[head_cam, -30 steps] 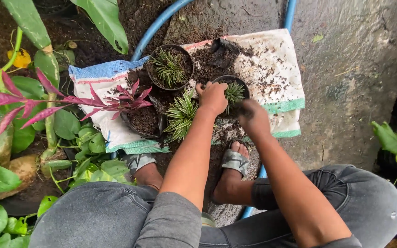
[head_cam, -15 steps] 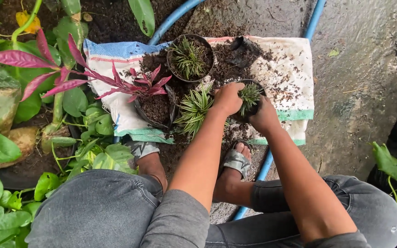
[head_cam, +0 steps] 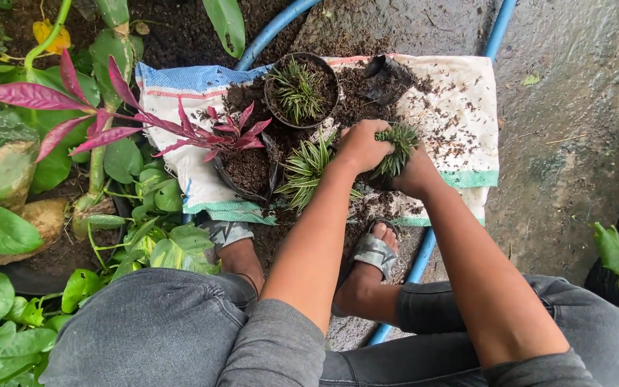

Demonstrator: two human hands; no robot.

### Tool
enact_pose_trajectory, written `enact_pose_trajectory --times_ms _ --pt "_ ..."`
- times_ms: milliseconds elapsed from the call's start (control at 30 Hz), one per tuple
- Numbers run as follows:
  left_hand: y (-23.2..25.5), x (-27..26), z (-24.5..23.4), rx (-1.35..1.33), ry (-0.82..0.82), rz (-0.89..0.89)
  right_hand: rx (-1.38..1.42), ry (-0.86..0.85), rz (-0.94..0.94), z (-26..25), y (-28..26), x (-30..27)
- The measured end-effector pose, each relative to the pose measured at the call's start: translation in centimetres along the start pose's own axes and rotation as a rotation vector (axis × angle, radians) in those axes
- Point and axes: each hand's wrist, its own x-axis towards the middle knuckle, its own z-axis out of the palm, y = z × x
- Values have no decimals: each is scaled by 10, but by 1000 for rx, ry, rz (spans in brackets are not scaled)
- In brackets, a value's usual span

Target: Repotting several small decorative plants into plastic pots with soil.

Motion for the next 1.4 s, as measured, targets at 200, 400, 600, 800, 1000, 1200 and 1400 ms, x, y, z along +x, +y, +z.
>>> enact_pose_trajectory --times_ms 200,400,600,800,1000,1200,1400 --pt "-7 9 -13 -400 148 12 140 -79 25 -14 -17 -15" --pt "-37 26 -14 -722 358 7 -177 -152 106 44 29 29" --pt "-47 18 -22 -950 543 -31 -137 -253 178 53 12 43" --pt "8 -8 -40 -1208 646 -156 -213 -252 225 75 10 64" --pt "99 -38 -66 -1249 661 -248 -278 -43 156 87 -6 42" --pt "10 2 -51 -1274 771 -66 -285 -7 165 82 -10 41" --pt "32 -9 -70 -1308 757 46 -275 68 148 90 -8 44"
